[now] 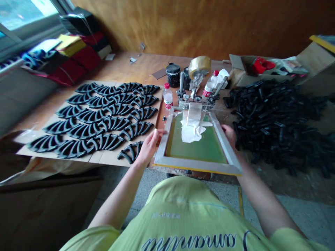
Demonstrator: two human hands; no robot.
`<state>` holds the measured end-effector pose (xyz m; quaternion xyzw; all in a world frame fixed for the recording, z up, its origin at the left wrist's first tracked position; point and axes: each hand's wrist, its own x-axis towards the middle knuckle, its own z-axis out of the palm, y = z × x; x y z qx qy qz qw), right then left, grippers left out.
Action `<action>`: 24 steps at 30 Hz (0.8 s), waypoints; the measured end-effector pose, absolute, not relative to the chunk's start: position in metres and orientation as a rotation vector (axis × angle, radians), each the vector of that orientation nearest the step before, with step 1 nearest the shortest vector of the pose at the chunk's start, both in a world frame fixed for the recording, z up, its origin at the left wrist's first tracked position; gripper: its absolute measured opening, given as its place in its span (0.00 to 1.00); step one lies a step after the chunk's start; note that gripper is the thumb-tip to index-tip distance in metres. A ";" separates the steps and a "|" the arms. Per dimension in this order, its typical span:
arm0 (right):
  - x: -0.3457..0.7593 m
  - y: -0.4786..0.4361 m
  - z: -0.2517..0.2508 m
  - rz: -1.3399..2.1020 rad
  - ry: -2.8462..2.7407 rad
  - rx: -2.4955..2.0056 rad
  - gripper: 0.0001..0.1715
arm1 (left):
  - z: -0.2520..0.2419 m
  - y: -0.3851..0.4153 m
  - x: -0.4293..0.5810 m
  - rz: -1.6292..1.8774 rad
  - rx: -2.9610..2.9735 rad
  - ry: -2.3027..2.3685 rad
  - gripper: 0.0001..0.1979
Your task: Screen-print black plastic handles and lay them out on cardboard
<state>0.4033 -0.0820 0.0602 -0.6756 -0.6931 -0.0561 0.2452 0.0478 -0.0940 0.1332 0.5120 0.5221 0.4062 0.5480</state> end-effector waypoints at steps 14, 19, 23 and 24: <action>0.314 -0.082 0.084 0.218 -2.526 -1.627 0.08 | 0.016 -0.110 0.043 0.667 1.137 1.427 0.36; 0.327 -0.104 0.097 0.359 -2.751 -1.311 0.13 | 0.017 -0.111 0.044 0.675 1.115 1.399 0.36; 0.323 -0.096 0.098 0.311 -2.625 -1.419 0.10 | 0.013 -0.111 0.043 0.708 1.126 1.404 0.35; 0.320 -0.098 0.094 0.260 -2.583 -1.454 0.11 | 0.013 -0.111 0.042 0.715 1.126 1.403 0.34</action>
